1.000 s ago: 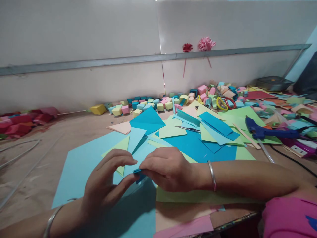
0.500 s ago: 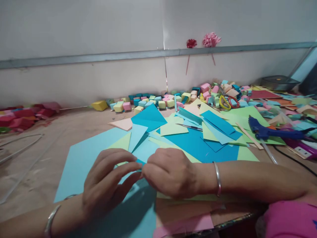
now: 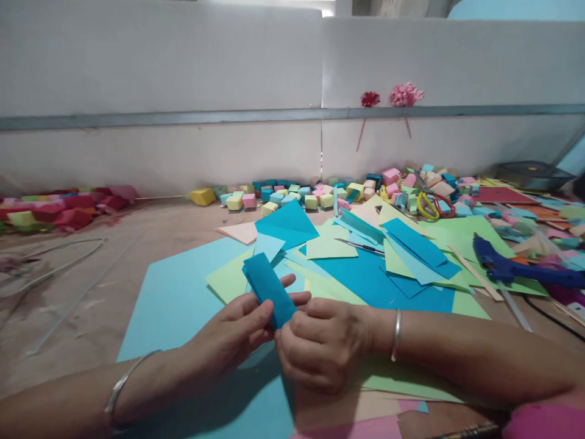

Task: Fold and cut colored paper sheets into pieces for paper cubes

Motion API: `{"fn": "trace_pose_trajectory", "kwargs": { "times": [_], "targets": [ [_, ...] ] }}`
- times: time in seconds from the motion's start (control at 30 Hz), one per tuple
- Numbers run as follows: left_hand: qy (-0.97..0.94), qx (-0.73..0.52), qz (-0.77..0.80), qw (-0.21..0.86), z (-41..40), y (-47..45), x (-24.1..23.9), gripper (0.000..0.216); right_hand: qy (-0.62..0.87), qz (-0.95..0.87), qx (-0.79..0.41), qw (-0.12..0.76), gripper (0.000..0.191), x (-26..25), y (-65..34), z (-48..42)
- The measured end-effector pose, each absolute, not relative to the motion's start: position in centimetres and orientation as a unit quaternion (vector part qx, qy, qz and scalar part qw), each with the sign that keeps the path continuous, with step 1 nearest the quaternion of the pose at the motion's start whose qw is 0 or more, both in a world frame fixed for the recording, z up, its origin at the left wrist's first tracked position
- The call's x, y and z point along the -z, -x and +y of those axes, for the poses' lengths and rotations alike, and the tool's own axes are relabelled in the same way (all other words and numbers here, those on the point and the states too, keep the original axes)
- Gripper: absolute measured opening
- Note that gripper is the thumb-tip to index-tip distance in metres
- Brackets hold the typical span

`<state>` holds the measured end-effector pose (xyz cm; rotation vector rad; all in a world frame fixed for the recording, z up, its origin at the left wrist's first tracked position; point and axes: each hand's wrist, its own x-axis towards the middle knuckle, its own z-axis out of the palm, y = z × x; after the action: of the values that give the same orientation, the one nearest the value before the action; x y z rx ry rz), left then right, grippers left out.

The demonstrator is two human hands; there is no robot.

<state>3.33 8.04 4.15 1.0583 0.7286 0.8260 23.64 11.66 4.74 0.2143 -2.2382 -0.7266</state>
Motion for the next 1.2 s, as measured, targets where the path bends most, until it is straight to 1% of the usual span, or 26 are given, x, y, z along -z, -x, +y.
{"fn": "trace_pose_trajectory", "kwargs": {
  "times": [0.1,0.2,0.27,0.33,0.4,0.47,0.6,0.73,0.8,0.9,1.07,1.2],
  "targets": [
    [-0.560,-0.374,0.323,0.665,7.9,-3.0,-4.4,0.056,-0.083,-0.887,0.270,0.364,0.020,-4.1,-23.1,11.7],
    [-0.675,-0.389,0.335,0.530,8.2,-2.8,-4.4,0.043,-0.072,-0.893,0.263,0.358,0.020,-4.1,-23.1,11.8],
    [-0.749,-0.395,0.347,0.404,8.8,-2.6,-4.2,0.033,-0.038,-0.884,0.253,0.391,0.018,-4.5,-23.2,11.8],
    [-0.795,-0.386,0.373,0.282,9.4,-2.4,-3.8,0.029,0.018,-0.864,0.226,0.449,0.018,-4.9,-23.3,11.8],
    [-0.815,-0.368,0.396,0.207,10.0,-2.2,-3.3,0.028,0.074,-0.847,0.188,0.492,0.019,-5.3,-23.4,11.7],
    [-0.827,-0.346,0.403,0.183,10.3,-1.9,-2.9,0.029,0.103,-0.840,0.162,0.507,0.019,-5.6,-23.5,11.6],
    [-0.843,-0.324,0.391,0.175,10.3,-1.7,-2.7,0.035,0.117,-0.846,0.131,0.503,0.019,-5.9,-23.6,11.6],
    [-0.844,-0.311,0.396,0.187,10.3,-1.7,-2.8,0.036,0.134,-0.845,0.060,0.514,0.020,-6.1,-23.7,11.7],
    [-0.840,-0.306,0.406,0.191,10.5,-1.6,-2.8,0.035,0.151,-0.848,0.039,0.506,0.021,-6.2,-23.7,11.8],
    [-0.850,-0.306,0.403,0.144,11.0,-1.3,-2.3,0.037,0.179,-0.868,0.058,0.460,0.023,-6.4,-23.8,12.0],
    [-0.878,-0.301,0.373,-0.002,11.8,-0.5,-1.3,0.042,0.199,-0.897,0.121,0.376,0.024,-6.4,-24.1,12.2],
    [-0.886,-0.292,0.359,-0.027,11.8,-0.5,-1.5,0.036,0.192,-0.916,0.155,0.317,0.020,-6.6,-24.6,12.3]
  ]
}}
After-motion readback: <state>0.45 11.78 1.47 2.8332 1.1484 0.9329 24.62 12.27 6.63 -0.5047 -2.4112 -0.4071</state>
